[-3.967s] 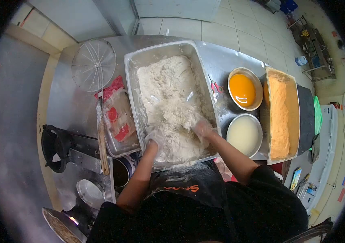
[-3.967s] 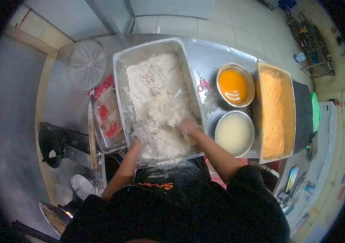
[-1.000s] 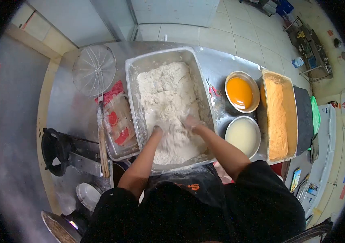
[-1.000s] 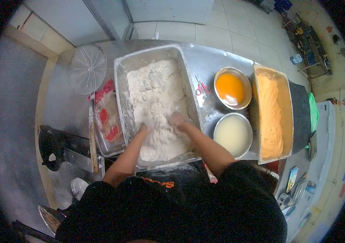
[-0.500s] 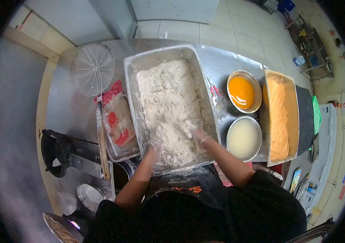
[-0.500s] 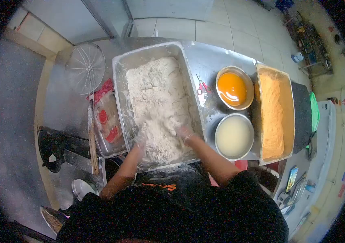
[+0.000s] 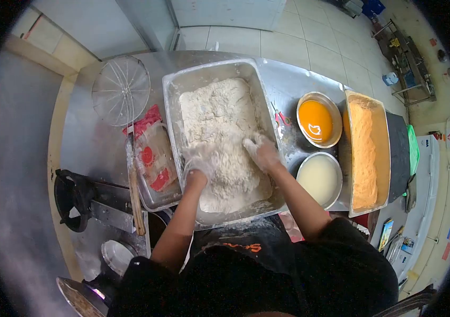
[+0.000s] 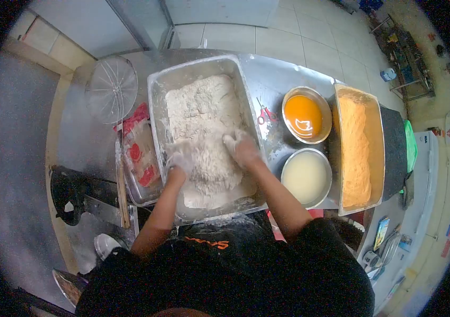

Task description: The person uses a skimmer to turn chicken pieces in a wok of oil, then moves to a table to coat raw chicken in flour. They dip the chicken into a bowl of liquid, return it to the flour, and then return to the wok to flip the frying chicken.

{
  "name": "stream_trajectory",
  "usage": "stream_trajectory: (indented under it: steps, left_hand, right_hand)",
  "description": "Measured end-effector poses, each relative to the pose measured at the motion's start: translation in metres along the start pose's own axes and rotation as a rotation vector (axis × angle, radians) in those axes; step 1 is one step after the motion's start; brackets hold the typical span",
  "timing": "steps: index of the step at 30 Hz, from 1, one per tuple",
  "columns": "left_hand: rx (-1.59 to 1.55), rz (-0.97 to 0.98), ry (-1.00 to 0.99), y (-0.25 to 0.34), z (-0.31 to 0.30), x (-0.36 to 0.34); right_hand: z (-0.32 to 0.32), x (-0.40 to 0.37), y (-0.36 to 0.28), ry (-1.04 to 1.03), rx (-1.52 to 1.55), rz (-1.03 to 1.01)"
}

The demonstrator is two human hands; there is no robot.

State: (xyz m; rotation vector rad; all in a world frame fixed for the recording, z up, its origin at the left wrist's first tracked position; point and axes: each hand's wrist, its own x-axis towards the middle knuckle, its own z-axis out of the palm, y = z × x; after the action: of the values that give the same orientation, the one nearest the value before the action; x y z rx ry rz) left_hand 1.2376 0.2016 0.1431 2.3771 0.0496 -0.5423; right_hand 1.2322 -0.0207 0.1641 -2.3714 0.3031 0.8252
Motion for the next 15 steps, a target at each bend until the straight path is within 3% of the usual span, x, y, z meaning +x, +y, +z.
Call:
stream_trajectory:
  steps: [1,2,4,7,10,12,14,15]
  left_hand:
    - [-0.013,-0.002,0.080,0.003,0.007,0.010]
    - [-0.002,-0.023,0.166,-0.033,0.056,0.029]
    - [0.014,-0.070,0.339,-0.101,0.150,0.065]
    - [0.725,0.205,-0.099,-0.069,0.081,0.025]
    - [0.510,0.196,-0.318,-0.045,0.014,0.054]
    - [0.463,0.212,-0.249,-0.044,0.006,0.112]
    - [0.500,0.348,0.039,-0.065,0.036,0.190]
    - [0.351,0.454,0.316,-0.019,0.015,0.179]
  right_hand:
    - [0.012,0.013,-0.003,0.172,0.123,0.016]
    - [0.029,0.034,0.004,0.347,0.248,0.028]
    - [0.083,0.062,0.013,0.317,0.113,0.052]
    - [0.054,0.045,0.009,-0.004,0.129,-0.023]
    - [-0.025,0.053,-0.016,-0.224,-0.178,-0.128]
    - [-0.050,0.080,-0.038,-0.282,-0.488,-0.042]
    - [0.006,0.115,-0.011,0.249,-0.464,-0.261]
    - [0.033,0.134,0.003,0.521,-0.437,-0.369]
